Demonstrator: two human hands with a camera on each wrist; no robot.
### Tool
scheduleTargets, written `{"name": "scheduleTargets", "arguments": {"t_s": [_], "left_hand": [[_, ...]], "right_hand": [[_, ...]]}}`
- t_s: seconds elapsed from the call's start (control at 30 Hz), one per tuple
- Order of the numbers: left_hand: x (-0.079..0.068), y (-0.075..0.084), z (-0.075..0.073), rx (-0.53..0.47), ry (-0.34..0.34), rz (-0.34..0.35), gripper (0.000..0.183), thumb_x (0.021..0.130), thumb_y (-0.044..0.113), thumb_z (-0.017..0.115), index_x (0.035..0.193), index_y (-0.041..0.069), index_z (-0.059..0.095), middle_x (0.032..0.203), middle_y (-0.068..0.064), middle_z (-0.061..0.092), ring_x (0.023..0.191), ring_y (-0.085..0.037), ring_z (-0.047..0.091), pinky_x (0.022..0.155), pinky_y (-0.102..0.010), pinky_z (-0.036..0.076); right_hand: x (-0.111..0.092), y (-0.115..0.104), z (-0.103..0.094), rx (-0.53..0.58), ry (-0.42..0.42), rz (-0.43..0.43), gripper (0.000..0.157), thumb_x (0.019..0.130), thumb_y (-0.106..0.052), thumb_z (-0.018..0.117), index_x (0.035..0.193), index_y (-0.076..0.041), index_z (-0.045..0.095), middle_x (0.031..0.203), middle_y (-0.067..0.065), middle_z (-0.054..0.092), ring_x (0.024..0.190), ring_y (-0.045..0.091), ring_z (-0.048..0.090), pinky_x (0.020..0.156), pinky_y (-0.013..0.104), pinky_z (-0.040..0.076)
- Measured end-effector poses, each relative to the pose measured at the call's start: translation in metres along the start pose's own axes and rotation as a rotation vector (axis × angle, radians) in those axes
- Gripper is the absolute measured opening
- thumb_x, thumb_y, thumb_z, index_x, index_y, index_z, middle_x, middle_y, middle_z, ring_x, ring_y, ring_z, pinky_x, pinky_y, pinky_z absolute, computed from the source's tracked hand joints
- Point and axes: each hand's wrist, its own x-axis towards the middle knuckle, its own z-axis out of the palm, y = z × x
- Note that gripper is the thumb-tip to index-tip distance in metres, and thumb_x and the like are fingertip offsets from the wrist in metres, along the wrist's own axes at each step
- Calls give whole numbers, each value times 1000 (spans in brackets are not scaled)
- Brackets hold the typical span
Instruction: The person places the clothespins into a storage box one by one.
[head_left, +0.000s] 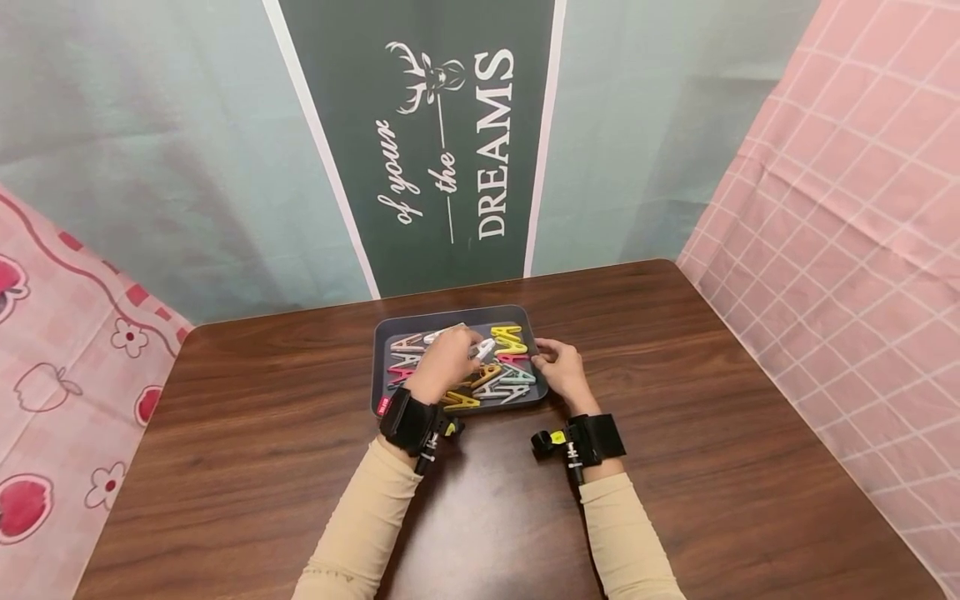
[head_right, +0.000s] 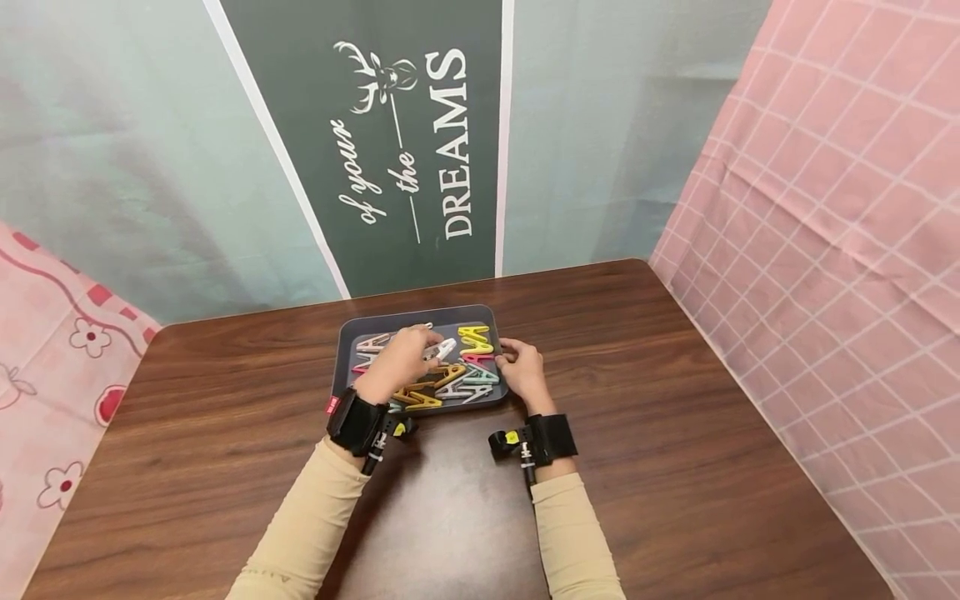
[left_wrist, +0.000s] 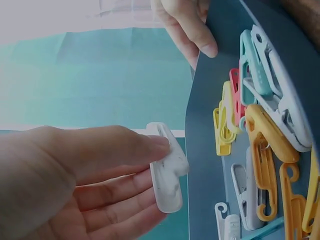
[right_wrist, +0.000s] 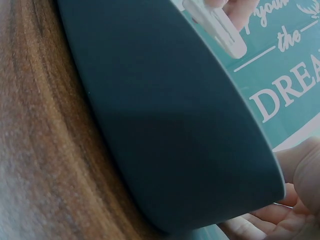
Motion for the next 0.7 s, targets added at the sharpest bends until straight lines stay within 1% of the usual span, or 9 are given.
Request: {"name": "scheduleTargets", "arguments": {"t_s": [0.17,0.27,0.37,0.47,0.5,0.6,0.7], "left_hand": [[11,-2,-2,-2,-35,-19,29,88,9,69,115,0,68,112,-18,67,105,-30,65,92,-40,55],[19,-6,-4,10,-50,-23,30,89,10,68,117,0,68,117,-17,67,110,-30,65,95,-39,54],[26,-10,-5,-4,-63,-40,29,89,9,67,117,1,68,118,-16,69,105,-28,66,92,-37,54],[30,-14,-4,-35,-70,-61,27,89,7,66,115,2,69,115,-17,70,95,-27,66,84,-37,54],[31,-15,-3,-37,-72,-62,27,89,6,65,116,2,69,115,-17,70,95,-27,66,84,-37,54],[36,-16,0,-33,-65,-66,27,90,6,64,117,1,68,117,-17,69,102,-29,66,89,-38,54],[41,-17,5,1,-40,-66,27,90,5,64,117,1,68,119,-17,68,109,-30,65,95,-39,54]], "right_hand": [[0,1,2,-4,-1,8,39,92,-2,58,131,1,58,123,27,64,111,35,66,80,28,56],[0,0,2,-1,-1,17,39,92,-3,59,131,0,58,124,26,64,112,35,66,81,29,56],[0,0,1,-2,-3,14,39,92,-3,58,131,1,58,122,27,65,111,35,66,80,28,55],[0,0,1,1,-5,15,39,92,-2,58,130,1,58,122,27,65,111,35,66,80,27,55],[0,0,1,1,-4,15,39,92,-2,58,130,1,58,122,27,65,111,35,66,80,27,55],[-1,-1,2,3,-2,21,39,92,-3,58,131,0,58,123,26,65,111,34,66,80,27,55],[-1,-1,2,4,-1,17,38,92,-2,58,130,1,58,123,26,65,111,35,66,80,27,55]]}}
